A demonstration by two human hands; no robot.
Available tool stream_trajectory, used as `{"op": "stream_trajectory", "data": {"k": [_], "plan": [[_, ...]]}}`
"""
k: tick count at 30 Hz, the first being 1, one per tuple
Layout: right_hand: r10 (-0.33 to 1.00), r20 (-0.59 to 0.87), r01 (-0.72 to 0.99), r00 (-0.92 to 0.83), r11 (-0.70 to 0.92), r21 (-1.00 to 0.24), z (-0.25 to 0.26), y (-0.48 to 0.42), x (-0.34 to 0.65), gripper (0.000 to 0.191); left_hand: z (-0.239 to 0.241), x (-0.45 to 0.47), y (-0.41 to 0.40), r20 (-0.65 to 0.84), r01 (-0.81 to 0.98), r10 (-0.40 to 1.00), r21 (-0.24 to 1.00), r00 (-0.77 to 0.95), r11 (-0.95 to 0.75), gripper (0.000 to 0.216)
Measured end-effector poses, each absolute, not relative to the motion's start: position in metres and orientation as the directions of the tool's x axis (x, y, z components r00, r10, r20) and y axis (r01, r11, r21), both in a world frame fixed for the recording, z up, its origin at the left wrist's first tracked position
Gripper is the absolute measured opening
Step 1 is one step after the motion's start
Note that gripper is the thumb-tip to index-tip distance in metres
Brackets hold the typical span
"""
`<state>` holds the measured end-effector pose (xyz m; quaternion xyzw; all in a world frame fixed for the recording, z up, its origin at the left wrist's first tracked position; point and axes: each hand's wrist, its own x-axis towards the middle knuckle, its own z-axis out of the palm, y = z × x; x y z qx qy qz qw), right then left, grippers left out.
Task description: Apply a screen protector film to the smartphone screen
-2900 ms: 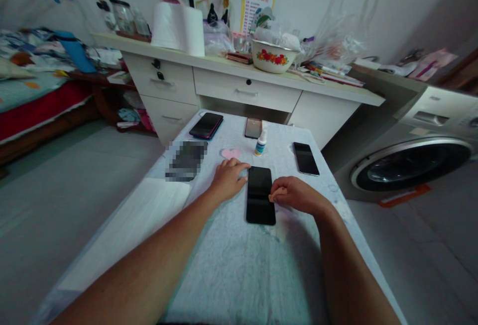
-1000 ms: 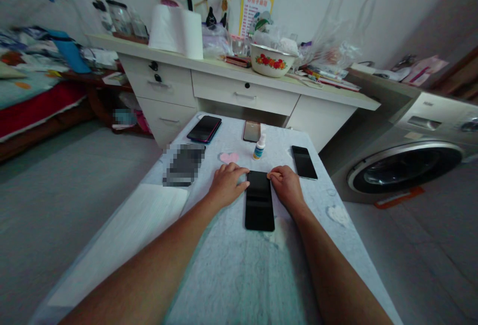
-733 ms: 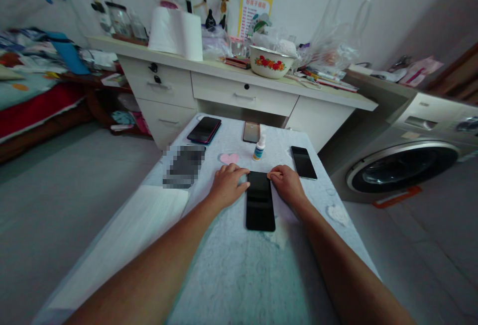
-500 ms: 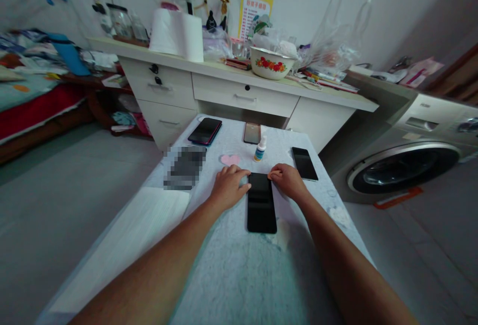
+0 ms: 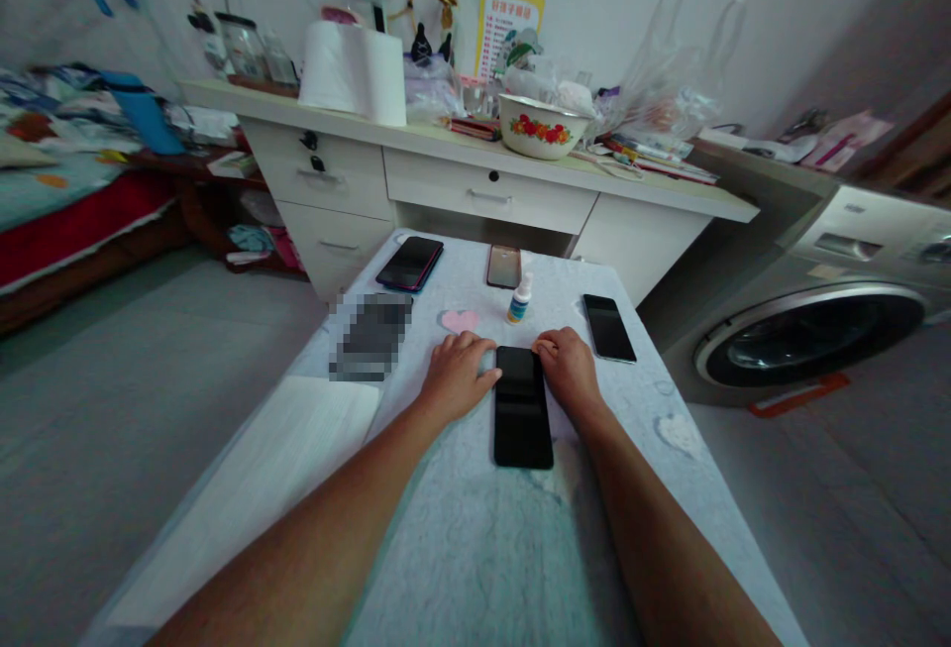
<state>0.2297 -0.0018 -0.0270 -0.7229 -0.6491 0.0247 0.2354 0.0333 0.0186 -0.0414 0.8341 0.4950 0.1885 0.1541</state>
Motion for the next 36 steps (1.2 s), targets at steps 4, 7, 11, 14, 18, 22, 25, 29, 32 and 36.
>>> {"op": "stream_trajectory", "data": {"k": [4,7,11,14,18,22,25,29,32,36], "plan": [[0.955,0.261,0.934,0.139,-0.039,-0.354,-0.025,0.000,0.226,0.023,-0.041,0.033,0.018,0.162,0.767,0.882,0.442,0.442,-0.465,0.035],[0.962,0.244,0.939,0.127,-0.037,-0.342,-0.023,0.001,0.224,0.025,-0.039,0.033,0.018,0.155,0.766,0.883,0.446,0.443,-0.463,0.035],[0.969,0.221,0.948,0.112,-0.038,-0.316,-0.020,0.002,0.222,0.024,-0.036,0.033,0.017,0.144,0.770,0.885,0.445,0.443,-0.457,0.035],[0.974,0.204,0.954,0.096,-0.032,-0.298,-0.018,0.003,0.218,0.023,-0.036,0.033,0.017,0.144,0.770,0.886,0.446,0.441,-0.456,0.035],[0.981,0.183,0.953,0.068,-0.010,-0.302,-0.015,0.004,0.210,0.023,-0.036,0.033,0.017,0.153,0.766,0.883,0.447,0.443,-0.462,0.034],[0.985,0.164,0.949,0.051,0.003,-0.314,-0.013,0.004,0.208,0.023,-0.035,0.033,0.017,0.153,0.765,0.881,0.446,0.447,-0.465,0.035],[0.986,0.159,0.945,0.044,0.011,-0.326,-0.012,0.004,0.213,0.023,-0.035,0.033,0.017,0.148,0.768,0.884,0.446,0.444,-0.460,0.036],[0.986,0.156,0.945,0.064,-0.009,-0.328,-0.013,0.003,0.225,0.022,-0.036,0.033,0.017,0.145,0.765,0.884,0.452,0.444,-0.459,0.035],[0.984,0.158,0.948,0.081,-0.028,-0.316,-0.014,0.002,0.232,0.022,-0.037,0.034,0.017,0.144,0.770,0.887,0.449,0.439,-0.454,0.035],[0.982,0.163,0.954,0.095,-0.043,-0.297,-0.014,0.003,0.233,0.023,-0.036,0.034,0.017,0.141,0.772,0.888,0.446,0.438,-0.452,0.035]]}}
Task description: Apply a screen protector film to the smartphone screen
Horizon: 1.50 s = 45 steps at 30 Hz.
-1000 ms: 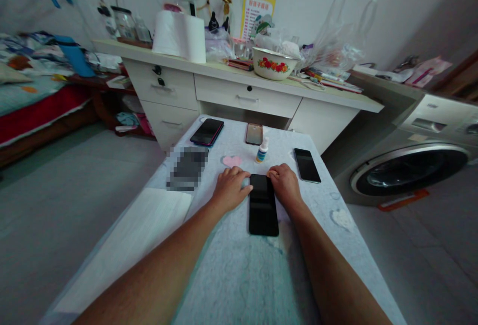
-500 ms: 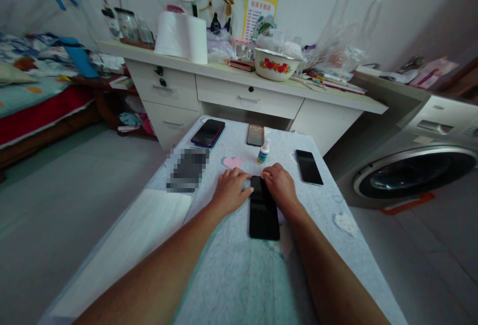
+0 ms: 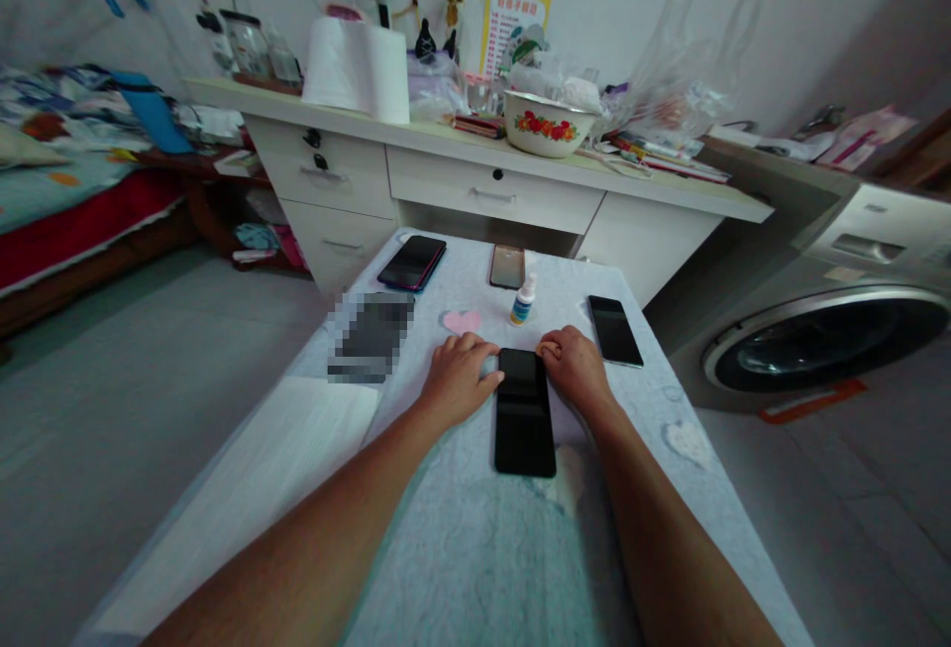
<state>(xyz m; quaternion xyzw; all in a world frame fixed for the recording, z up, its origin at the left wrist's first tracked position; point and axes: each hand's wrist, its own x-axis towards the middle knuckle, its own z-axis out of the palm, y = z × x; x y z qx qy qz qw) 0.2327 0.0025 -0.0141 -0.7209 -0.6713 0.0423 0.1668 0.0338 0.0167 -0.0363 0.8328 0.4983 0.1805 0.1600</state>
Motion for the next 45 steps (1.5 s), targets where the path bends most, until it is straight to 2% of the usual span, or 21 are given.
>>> {"op": "stream_trajectory", "data": {"k": [19,28,45], "plan": [[0.987,0.158,0.972,0.021,0.017,-0.232,-0.011,0.005,0.199,0.025,-0.035,0.034,0.017,0.141,0.775,0.886,0.438,0.443,-0.457,0.034],[0.998,0.063,0.981,-0.026,0.038,-0.192,0.000,0.010,0.212,0.021,-0.034,0.033,0.017,0.141,0.769,0.884,0.446,0.446,-0.459,0.035],[0.991,0.117,0.976,-0.065,0.088,-0.199,-0.007,0.010,0.184,0.024,-0.040,0.032,0.018,0.166,0.773,0.874,0.413,0.457,-0.482,0.033]]}}
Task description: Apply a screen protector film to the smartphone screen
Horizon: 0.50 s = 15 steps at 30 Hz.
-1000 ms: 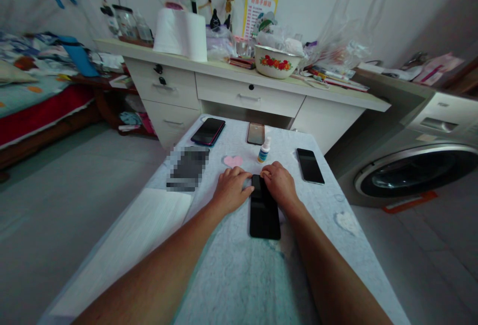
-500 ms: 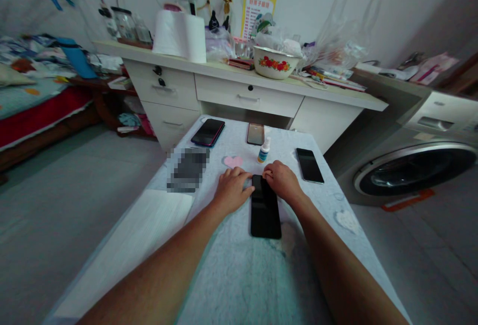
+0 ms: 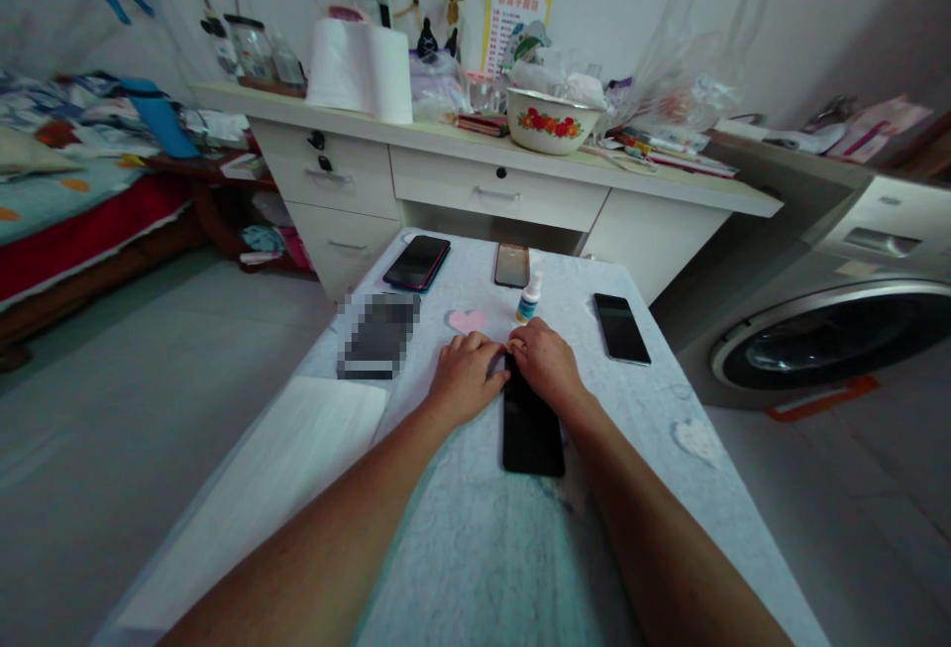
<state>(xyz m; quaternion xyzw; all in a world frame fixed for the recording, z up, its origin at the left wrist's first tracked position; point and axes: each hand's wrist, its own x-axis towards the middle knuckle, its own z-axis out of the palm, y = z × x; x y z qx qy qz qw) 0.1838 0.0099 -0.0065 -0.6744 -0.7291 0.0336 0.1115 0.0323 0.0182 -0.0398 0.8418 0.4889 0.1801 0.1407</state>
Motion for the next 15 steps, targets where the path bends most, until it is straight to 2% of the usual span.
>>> {"op": "stream_trajectory", "data": {"k": [15], "plan": [[0.995,0.076,0.976,-0.064,0.078,-0.204,-0.001,0.008,0.192,0.025,-0.039,0.033,0.018,0.159,0.777,0.882,0.421,0.444,-0.467,0.030]]}}
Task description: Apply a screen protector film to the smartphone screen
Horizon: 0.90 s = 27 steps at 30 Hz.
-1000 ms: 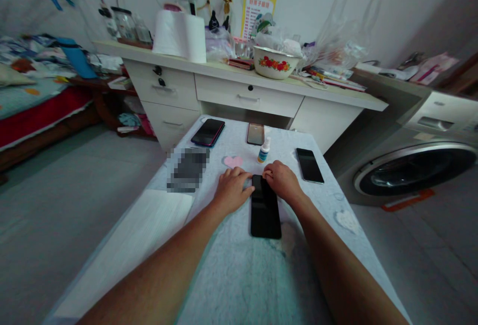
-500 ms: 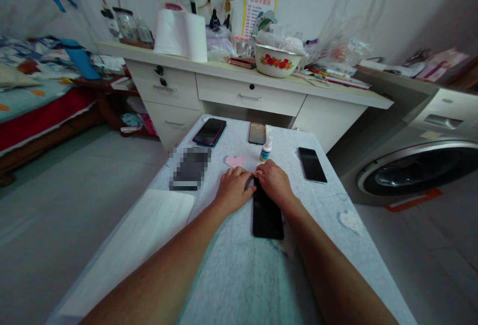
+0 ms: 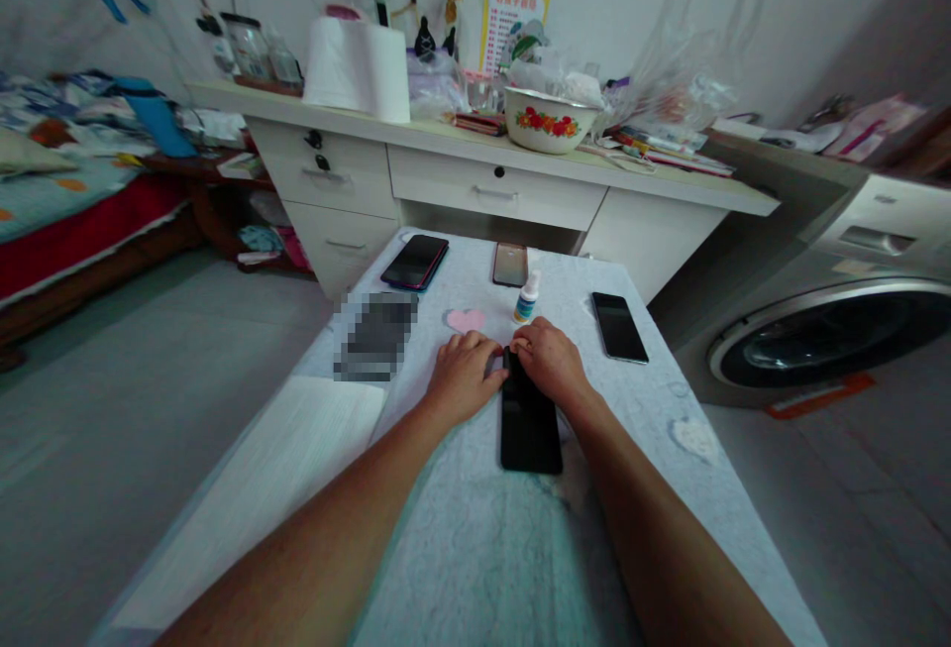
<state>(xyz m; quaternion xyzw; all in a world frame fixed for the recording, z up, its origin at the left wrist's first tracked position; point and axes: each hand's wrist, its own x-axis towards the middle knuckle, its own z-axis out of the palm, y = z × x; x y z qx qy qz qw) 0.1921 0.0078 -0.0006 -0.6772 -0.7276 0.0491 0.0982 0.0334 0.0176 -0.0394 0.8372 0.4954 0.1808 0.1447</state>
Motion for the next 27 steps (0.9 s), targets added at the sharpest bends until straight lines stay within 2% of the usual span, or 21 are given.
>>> {"op": "stream_trajectory", "data": {"k": [5,20,27], "plan": [[0.997,0.074,0.979,-0.023,0.038,-0.198,0.000,0.008,0.197,0.025,-0.039,0.033,0.017,0.157,0.770,0.881,0.434,0.446,-0.467,0.030],[0.993,0.091,0.966,-0.072,0.092,-0.240,-0.003,0.007,0.187,0.025,-0.039,0.033,0.018,0.164,0.772,0.879,0.424,0.449,-0.473,0.029],[0.997,0.079,0.976,-0.015,0.031,-0.213,-0.002,0.007,0.199,0.023,-0.036,0.033,0.017,0.160,0.768,0.878,0.430,0.452,-0.474,0.030]]}}
